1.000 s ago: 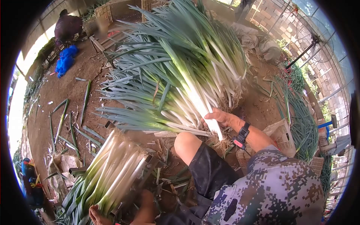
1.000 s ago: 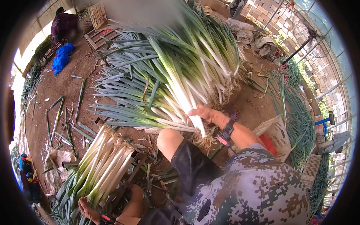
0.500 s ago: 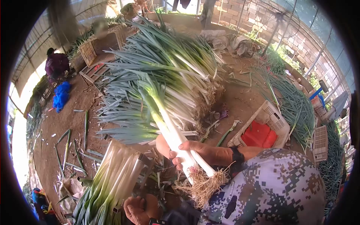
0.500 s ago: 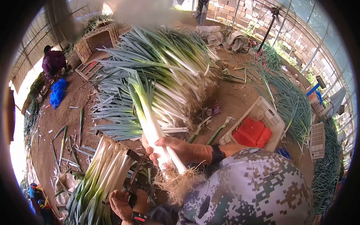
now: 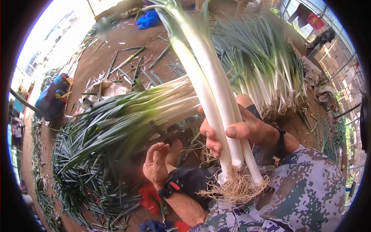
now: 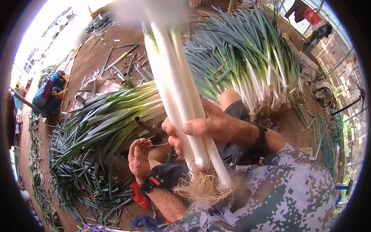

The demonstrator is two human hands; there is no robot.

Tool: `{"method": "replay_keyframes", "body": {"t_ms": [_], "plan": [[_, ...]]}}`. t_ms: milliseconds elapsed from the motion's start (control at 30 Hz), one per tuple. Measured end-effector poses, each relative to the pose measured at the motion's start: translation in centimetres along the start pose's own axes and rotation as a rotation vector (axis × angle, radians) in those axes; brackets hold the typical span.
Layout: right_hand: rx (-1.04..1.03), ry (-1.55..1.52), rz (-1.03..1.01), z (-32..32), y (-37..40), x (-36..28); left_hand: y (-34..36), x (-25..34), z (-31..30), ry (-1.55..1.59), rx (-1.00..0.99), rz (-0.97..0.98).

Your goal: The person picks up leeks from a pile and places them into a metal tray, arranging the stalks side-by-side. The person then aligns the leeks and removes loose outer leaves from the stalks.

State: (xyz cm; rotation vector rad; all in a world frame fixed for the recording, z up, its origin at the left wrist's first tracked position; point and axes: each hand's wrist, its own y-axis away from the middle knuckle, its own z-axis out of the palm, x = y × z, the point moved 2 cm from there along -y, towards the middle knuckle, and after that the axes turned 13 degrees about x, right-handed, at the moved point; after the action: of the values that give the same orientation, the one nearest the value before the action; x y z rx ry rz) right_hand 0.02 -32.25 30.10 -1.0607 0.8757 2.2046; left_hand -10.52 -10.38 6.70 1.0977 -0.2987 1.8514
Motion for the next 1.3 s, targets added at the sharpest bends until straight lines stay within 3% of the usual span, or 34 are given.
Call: {"method": "replay_keyframes", "body": {"t_ms": [33,233,300,367,433,467,500,567,667,700,767,800,833,967,1033,1100,1133,1300], "plan": [[-0.054,0.1,-0.017,0.2,-3.1,3.5,-1.6,-2.1,-3.7,0.036,0.007,0.017],[-0.296,0.715,-0.073,-5.5,-13.9,0.4,-2.3,1.5,-3.5,-0.149,0.099,0.082],[-0.298,1.07,-0.133,-7.4,-17.4,3.3,-3.4,1.5,-6.1,-0.139,0.156,0.118],[-0.23,1.438,-0.327,-10.3,-20.7,4.5,-5.1,2.8,-5.6,-0.175,0.233,0.157],[-0.05,1.777,-0.533,-17.6,-25.0,8.9,-7.4,3.7,-5.5,-0.334,0.316,0.211],[0.004,1.774,-0.512,-17.5,-24.8,10.9,-8.5,4.4,-5.6,-0.449,0.357,0.236],[0.132,1.914,-0.354,-18.2,-24.3,12.4,-9.5,4.2,-6.4,-0.545,0.394,0.253],[0.195,1.836,-0.551,-18.5,-23.5,13.1,-9.9,4.2,-6.8,-0.628,0.431,0.289],[0.146,1.972,-0.742,-19.3,-23.3,13.4,-9.5,4.7,-6.6,-0.724,0.501,0.3],[0.13,1.995,-0.559,-18.8,-23.3,13.5,-9.3,5.0,-6.6,-0.763,0.535,0.298],[0.114,1.59,-0.646,-20.1,-23.5,15.9,-9.7,4.1,-6.5,-0.748,0.562,0.305],[0.022,1.553,-0.791,-19.2,-24.3,16.0,-10.0,3.7,-6.8,-0.815,0.552,0.39],[0.033,1.655,-0.809,-17.8,-24.2,16.2,-10.3,3.2,-7.2,-0.9,0.544,0.46],[0.026,1.523,-0.782,-17.3,-26.2,17.6,-9.8,5.2,-4.3,-1.326,0.309,0.743],[0.046,1.49,-0.671,-17.6,-26.8,16.7,-10.6,6.1,-3.0,-1.521,0.242,0.86],[0.035,1.569,-0.629,-17.8,-27.2,16.1,-11.2,6.2,-1.8,-1.704,0.216,0.893],[0.062,1.564,-0.609,-17.7,-27.4,15.8,-12.1,5.3,-2.7,-1.733,0.172,0.795],[0.131,1.523,-0.564,-17.5,-27.9,15.9,-13.6,4.6,-3.5,-1.759,0.068,0.794]]}}
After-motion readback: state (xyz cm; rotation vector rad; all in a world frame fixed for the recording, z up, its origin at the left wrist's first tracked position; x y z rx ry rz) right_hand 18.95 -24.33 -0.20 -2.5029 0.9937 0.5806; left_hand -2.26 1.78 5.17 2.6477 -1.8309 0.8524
